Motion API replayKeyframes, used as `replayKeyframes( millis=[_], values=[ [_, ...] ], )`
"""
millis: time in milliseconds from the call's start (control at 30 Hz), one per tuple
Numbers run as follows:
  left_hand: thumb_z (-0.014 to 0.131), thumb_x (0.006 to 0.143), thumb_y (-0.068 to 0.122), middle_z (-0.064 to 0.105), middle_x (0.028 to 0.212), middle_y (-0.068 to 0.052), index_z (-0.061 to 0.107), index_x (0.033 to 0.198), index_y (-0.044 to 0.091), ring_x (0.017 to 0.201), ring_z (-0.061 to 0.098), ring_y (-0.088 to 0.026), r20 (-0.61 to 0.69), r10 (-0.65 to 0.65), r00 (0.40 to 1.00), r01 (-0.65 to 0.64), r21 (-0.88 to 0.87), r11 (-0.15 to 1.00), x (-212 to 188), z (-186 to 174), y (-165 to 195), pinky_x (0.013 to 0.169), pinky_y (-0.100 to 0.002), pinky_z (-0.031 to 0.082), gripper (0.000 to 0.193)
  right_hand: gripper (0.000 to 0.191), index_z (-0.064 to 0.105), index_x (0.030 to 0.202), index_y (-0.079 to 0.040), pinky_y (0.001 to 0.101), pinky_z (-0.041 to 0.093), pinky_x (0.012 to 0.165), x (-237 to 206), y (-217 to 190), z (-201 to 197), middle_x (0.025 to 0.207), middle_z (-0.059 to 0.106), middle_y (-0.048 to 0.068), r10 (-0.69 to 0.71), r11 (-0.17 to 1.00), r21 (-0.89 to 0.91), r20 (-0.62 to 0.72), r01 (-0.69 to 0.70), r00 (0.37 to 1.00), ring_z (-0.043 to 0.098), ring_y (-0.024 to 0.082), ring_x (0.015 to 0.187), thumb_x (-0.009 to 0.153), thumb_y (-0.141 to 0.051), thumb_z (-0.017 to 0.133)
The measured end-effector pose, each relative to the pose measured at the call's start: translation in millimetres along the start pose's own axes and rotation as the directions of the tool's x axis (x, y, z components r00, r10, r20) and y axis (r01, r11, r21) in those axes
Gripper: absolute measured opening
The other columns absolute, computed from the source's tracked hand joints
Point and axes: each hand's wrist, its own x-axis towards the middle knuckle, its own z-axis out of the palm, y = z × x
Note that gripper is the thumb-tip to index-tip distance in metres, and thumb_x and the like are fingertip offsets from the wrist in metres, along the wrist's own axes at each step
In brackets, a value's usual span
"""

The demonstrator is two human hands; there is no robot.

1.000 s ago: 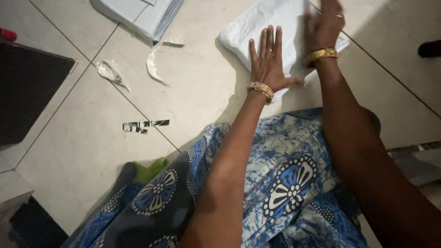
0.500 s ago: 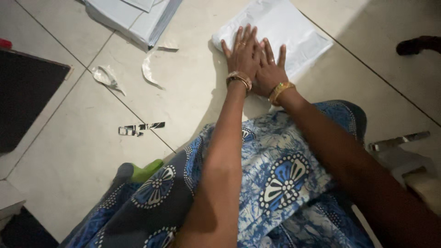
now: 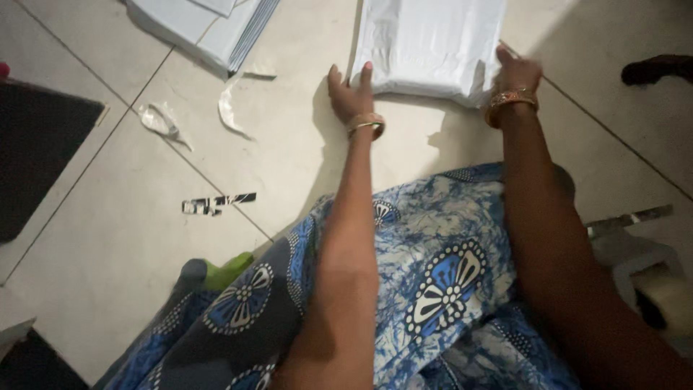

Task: The person sits on the floor and packs items into white plastic courier mailers, folding the item inside and pressing the adhesive flap to seal each bag. Sealed parcels are stacked aside while torn packaging strips accumulate on the floor.

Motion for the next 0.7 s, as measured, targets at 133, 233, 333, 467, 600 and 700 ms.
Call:
replayKeyframes(
  millis=[133,233,333,467,600,700],
  values=[
    [0.095,0.060,0.046,0.075,0.099,-0.014,0.066,0.116,-0.002,0.089,0.070,-0.027,0.265,-0.164,0.950,0.246,-0.314,0.917,15,-8,7,0.080,-0.036,0.055,0.079,0.051,0.074,0.098,0.002,0.0436,0.051,0.070,-14,-8,-3,0.096,0.075,0.011,0.185,0.966,-0.205,0.111,-0.159,0.977,0.064,0.024,0.077,0.080,-0.043,0.090],
    [0.089,0.066,0.053,0.067,0.071,-0.008,0.071,0.082,0.000,0.065,0.057,-0.020,0.351,-0.226,0.909,0.250,-0.026,0.968,16,-15,10,0.063,-0.036,0.048,0.058,0.048,0.076,0.090,-0.001,0.0401,0.051,0.063,-10,-7,1,0.087,0.077,0.007,0.102,0.973,-0.217,0.137,-0.071,0.985,0.064,0.020,0.068,0.078,-0.046,0.088],
    [0.080,0.078,0.062,0.047,0.053,-0.008,0.057,0.059,0.000,0.053,0.040,-0.022,0.257,-0.249,0.934,0.223,0.126,0.967,8,-18,15,0.054,-0.041,0.039,0.069,0.064,0.070,0.092,0.009,0.0415,0.048,0.062,-3,-7,7,0.080,0.070,0.013,-0.043,0.958,-0.278,0.125,0.077,0.991,0.053,0.022,0.067,0.096,-0.054,0.075],
    [0.068,0.083,0.067,0.046,0.049,-0.010,0.055,0.053,0.004,0.050,0.038,-0.022,0.106,-0.229,0.967,0.212,0.156,0.965,-2,-16,20,0.050,-0.042,0.037,0.071,0.065,0.069,0.089,0.010,0.0405,0.051,0.056,-10,-17,15,0.077,0.070,0.008,-0.035,0.999,-0.011,-0.015,0.035,0.999,0.058,0.018,0.062,0.095,-0.055,0.070],
    [0.073,0.084,0.064,0.052,0.053,-0.010,0.058,0.055,-0.002,0.052,0.043,-0.020,0.033,-0.211,0.977,0.206,0.115,0.972,-3,-17,15,0.051,-0.040,0.038,0.074,0.058,0.067,0.090,0.001,0.0386,0.060,0.054,-24,-21,17,0.073,0.073,0.006,0.050,0.997,0.060,-0.013,-0.049,0.999,0.070,0.019,0.061,0.091,-0.056,0.059],
    [0.073,0.078,0.066,0.063,0.054,-0.007,0.073,0.062,0.003,0.051,0.054,-0.015,0.096,-0.116,0.989,0.120,-0.038,0.992,-1,-18,5,0.053,-0.034,0.046,0.065,0.060,0.066,0.088,0.004,0.0406,0.051,0.055,-25,-18,15,0.072,0.068,0.011,0.016,0.992,-0.127,0.107,-0.002,0.994,0.061,0.019,0.061,0.096,-0.055,0.064]
  ],
)
